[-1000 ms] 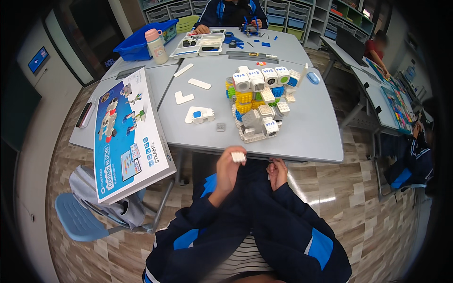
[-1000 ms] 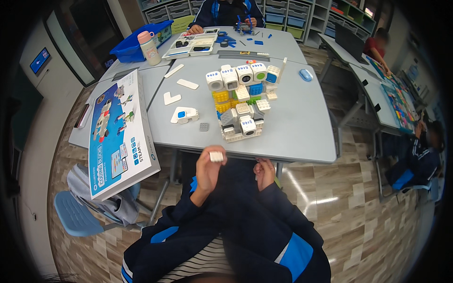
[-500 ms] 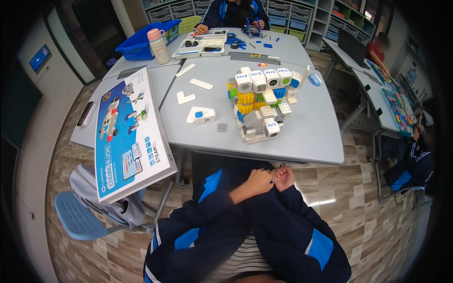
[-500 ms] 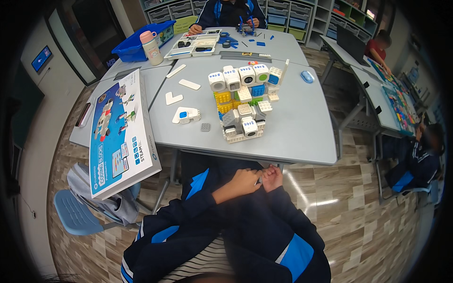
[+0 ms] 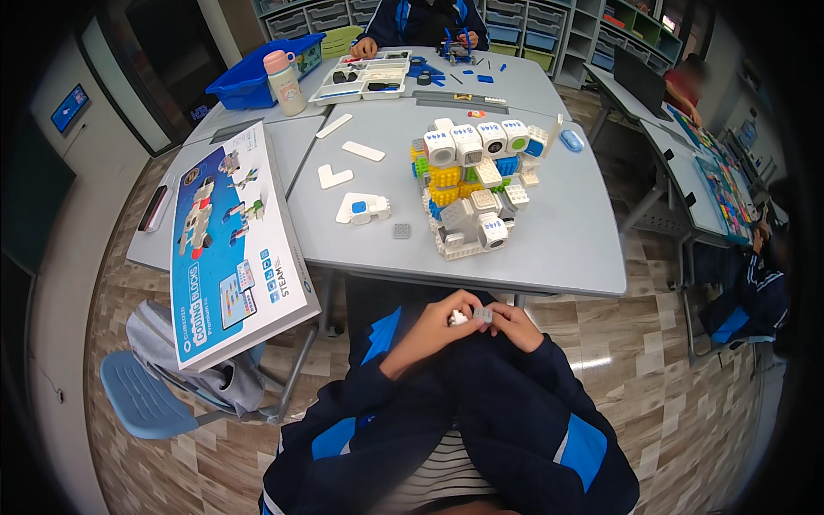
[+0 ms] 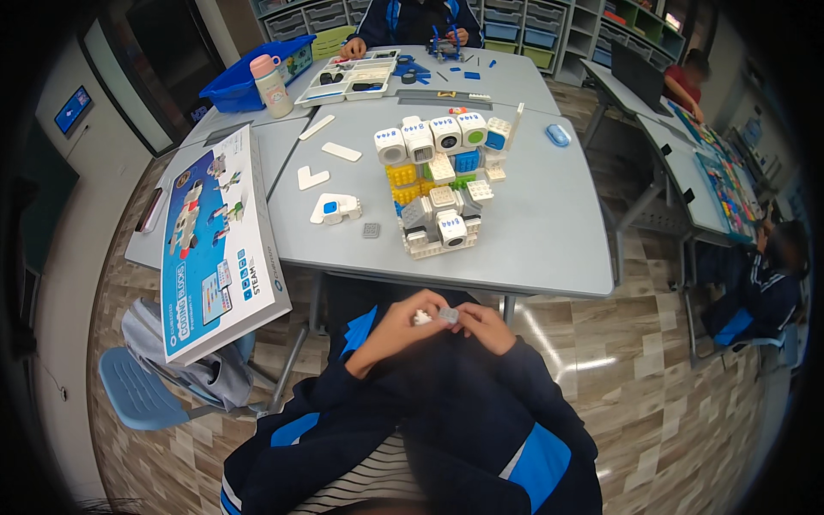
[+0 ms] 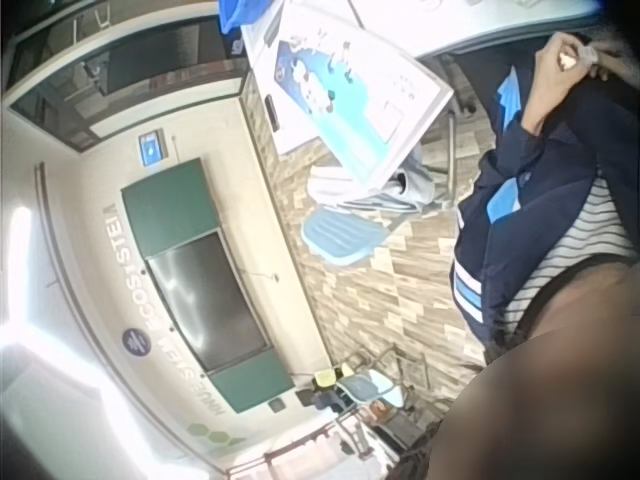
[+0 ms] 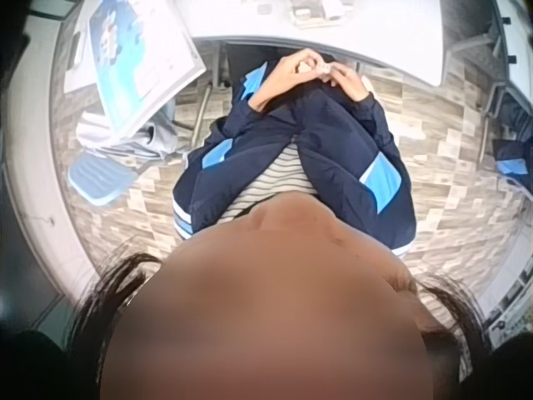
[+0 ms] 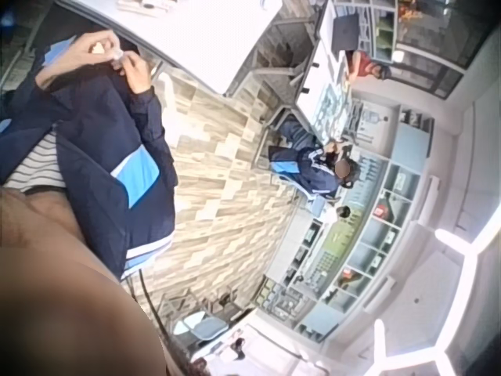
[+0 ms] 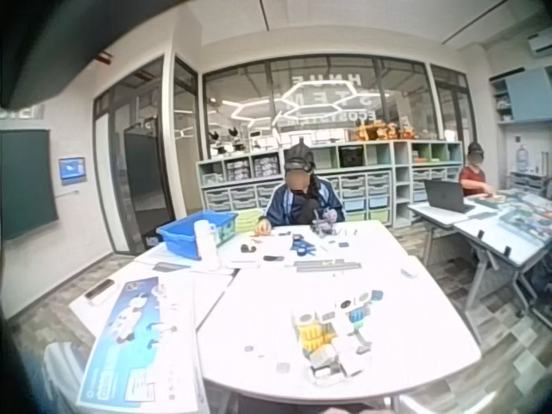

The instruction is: The person assembles a multi-colored block structure on a table, repeatedly picking up individual blocks and attaching them to the growing assembly. They adjust and reposition pieces, occasionally removing and replacing blocks to fit them correctly. The person also opens a box and retrieves additional blocks from inside.

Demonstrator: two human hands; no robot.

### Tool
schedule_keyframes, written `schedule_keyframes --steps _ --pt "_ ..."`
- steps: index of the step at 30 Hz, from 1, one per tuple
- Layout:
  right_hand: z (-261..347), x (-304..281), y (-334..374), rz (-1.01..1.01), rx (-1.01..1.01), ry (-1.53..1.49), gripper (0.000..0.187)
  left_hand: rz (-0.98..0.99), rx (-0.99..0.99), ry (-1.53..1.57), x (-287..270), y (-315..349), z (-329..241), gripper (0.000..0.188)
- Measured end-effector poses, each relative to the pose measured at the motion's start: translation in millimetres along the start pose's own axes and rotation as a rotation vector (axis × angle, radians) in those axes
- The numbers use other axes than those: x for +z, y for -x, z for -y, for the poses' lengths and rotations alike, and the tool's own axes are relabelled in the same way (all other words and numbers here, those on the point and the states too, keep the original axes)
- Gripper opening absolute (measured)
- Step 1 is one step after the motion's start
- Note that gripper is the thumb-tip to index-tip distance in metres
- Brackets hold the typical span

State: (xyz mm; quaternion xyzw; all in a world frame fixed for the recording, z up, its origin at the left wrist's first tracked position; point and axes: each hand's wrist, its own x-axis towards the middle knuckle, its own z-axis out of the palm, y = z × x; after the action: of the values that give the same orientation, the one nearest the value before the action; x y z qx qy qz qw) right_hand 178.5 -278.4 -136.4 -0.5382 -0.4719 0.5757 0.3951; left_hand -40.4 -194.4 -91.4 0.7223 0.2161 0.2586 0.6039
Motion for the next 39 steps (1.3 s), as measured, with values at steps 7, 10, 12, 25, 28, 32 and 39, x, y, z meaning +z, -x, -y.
schedule_keyframes --steps 7,10,12,25,28,32,39 --pt "94 26 18 -0.039 -0.306 -0.017 0.029 -0.153 0.322 0.883 -31 -1 -65 0.04" --pt "114 35 20 -0.056 -0.361 -0.038 0.028 -0.001 0.332 1.287 -39 -2 -68 0.043" --pt "122 42 23 -0.084 -0.386 -0.07 0.026 -0.023 0.307 1.332 -39 2 -67 0.042" --pt "165 56 1 -0.314 -1.05 0.705 0.031 -0.351 0.233 0.239 -27 11 -65 0.04" --pt "180 40 -7 -0.341 -1.093 0.883 0.029 -0.325 0.17 0.19 -39 -3 -59 0.044" --pt "204 23 -33 -0.405 -1.181 1.15 0.029 -0.451 0.182 -0.123 -50 -33 -52 0.05" --pt "209 20 -48 -0.348 -1.156 1.418 0.032 -0.569 0.256 -0.468 -58 -68 -43 0.048"
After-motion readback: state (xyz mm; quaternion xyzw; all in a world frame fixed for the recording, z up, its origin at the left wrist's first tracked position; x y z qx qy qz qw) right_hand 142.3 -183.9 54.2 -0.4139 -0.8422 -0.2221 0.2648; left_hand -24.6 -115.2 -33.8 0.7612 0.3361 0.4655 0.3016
